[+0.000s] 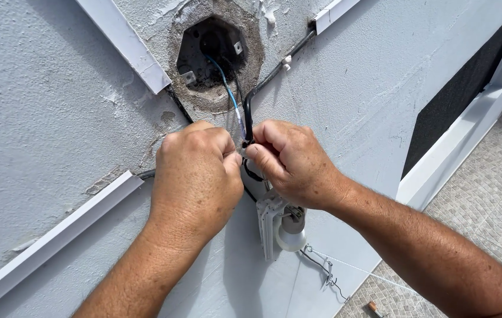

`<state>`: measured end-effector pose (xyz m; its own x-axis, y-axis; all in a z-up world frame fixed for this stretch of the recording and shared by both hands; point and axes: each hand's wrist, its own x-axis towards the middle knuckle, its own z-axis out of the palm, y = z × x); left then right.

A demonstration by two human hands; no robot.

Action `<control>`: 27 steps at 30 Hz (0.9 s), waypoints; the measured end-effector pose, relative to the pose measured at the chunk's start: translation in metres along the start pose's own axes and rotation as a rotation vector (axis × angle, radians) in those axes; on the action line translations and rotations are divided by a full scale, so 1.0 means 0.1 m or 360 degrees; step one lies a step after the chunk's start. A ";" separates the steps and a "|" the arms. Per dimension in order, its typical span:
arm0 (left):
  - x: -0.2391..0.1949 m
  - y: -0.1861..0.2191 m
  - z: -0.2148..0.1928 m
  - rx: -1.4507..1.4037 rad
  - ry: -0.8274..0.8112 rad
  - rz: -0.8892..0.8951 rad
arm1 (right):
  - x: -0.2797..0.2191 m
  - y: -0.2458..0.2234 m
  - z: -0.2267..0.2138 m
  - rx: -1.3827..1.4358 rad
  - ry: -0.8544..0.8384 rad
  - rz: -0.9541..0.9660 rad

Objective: Wrapping electrical tape around wire splices at an outdoor junction box while standing on a ladder.

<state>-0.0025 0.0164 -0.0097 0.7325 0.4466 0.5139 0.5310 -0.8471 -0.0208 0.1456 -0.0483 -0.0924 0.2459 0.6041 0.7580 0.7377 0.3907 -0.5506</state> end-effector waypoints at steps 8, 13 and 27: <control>-0.01 -0.02 0.08 -0.0448 0.0173 -0.0056 | 0.01 0.03 0.07 -0.0115 0.0046 -0.0059; -0.05 0.05 0.04 -0.0656 0.0173 -0.0215 | 0.02 0.06 0.11 -0.0136 0.0061 -0.0083; -0.06 0.06 0.38 -0.0666 0.0454 0.0074 | 0.11 0.20 0.04 0.0300 -0.0119 0.0174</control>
<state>0.0121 0.0194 -0.0454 0.5750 0.3586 0.7354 0.2415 -0.9332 0.2662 0.1602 -0.0311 -0.0969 0.2654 0.6970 0.6661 0.5770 0.4387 -0.6889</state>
